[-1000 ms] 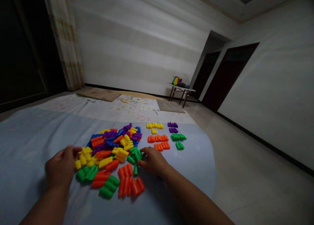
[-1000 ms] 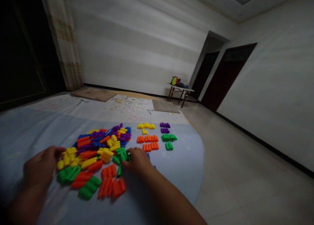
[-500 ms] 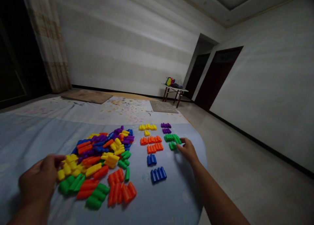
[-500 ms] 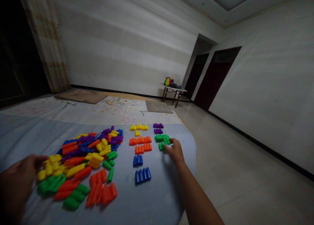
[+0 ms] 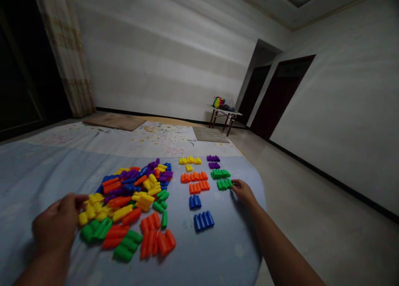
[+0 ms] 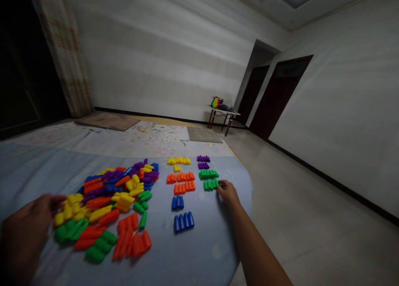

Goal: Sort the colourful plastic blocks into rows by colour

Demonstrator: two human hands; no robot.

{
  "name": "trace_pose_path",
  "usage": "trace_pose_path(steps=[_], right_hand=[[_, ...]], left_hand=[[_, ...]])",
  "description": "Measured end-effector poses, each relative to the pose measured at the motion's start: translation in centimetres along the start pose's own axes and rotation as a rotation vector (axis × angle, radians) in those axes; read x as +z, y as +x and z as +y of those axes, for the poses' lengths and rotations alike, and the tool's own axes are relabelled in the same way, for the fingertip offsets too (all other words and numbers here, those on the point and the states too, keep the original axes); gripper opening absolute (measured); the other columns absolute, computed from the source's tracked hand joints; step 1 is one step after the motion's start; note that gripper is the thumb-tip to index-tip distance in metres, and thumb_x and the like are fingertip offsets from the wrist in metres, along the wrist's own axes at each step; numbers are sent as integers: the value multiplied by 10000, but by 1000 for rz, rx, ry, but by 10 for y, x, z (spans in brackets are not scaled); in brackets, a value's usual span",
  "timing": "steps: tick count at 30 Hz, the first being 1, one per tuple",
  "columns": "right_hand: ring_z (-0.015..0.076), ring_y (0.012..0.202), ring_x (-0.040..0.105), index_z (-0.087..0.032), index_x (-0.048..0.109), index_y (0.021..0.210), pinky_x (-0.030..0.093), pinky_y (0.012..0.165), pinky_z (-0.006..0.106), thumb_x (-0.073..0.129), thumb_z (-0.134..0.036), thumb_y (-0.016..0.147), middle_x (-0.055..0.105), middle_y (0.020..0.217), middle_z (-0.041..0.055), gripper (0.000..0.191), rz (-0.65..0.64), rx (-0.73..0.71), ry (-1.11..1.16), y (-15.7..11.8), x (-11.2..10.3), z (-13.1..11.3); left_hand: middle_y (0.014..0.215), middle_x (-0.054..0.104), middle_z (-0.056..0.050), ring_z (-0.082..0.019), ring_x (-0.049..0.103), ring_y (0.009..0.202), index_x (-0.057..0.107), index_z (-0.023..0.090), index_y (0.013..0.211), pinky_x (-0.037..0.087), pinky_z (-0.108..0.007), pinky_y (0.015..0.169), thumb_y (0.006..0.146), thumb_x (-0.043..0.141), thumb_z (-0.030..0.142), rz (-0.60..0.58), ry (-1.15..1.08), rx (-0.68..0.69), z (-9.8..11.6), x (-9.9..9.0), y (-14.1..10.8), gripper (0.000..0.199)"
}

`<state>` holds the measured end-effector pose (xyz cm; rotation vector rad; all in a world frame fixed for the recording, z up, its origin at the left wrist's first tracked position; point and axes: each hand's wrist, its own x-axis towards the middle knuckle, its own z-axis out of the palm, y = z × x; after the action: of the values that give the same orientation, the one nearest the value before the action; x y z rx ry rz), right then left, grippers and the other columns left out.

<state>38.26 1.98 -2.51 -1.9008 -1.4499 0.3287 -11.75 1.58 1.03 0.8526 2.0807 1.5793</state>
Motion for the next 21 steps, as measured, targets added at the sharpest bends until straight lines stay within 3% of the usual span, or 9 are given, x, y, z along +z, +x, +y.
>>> trace_pose_path(steps=[4,8,11,15,18,21], right_hand=[[194,794,604,-106,604,1027,466,741,317,481,-250,742,635,942,113,342,75,-16,-10,-1,0,-11],[200,869,557,-142,594,1026,437,817,347,474,-254,751,591,988,101,320,115,-186,-9,-11,12,-58],[183,871,542,-174,609,987,431,813,332,482,-221,768,595,968,77,256,-21,-386,29,-28,33,-106],[177,978,511,-212,609,999,375,890,336,543,-171,764,599,1005,55,248,-299,-582,13,-48,65,-161],[182,1036,485,-227,592,1053,360,894,328,550,-119,750,592,1080,52,325,-441,-683,-53,-57,83,-186],[185,1049,480,-237,586,1082,350,893,307,534,-88,730,589,1125,34,385,-502,-747,-143,-62,95,-201]], left_hand=[[639,591,3,-134,555,597,644,172,751,417,-196,477,636,433,334,-12,-29,-8,-2,-1,3,290],[623,593,2,-131,553,573,646,165,759,423,-197,470,640,452,346,-15,-68,-28,-7,1,7,290],[629,606,-5,-137,558,565,650,160,761,430,-205,459,639,471,361,-17,-84,-20,-13,3,11,296],[633,613,-13,-142,569,582,657,164,767,432,-203,459,652,469,370,-23,-74,21,-20,3,16,302],[625,609,-14,-143,570,574,652,159,761,438,-208,464,650,470,360,-27,-92,18,-21,4,17,293],[616,606,-15,-139,564,551,643,152,749,446,-217,473,645,472,357,-27,-120,6,-21,5,16,286]])
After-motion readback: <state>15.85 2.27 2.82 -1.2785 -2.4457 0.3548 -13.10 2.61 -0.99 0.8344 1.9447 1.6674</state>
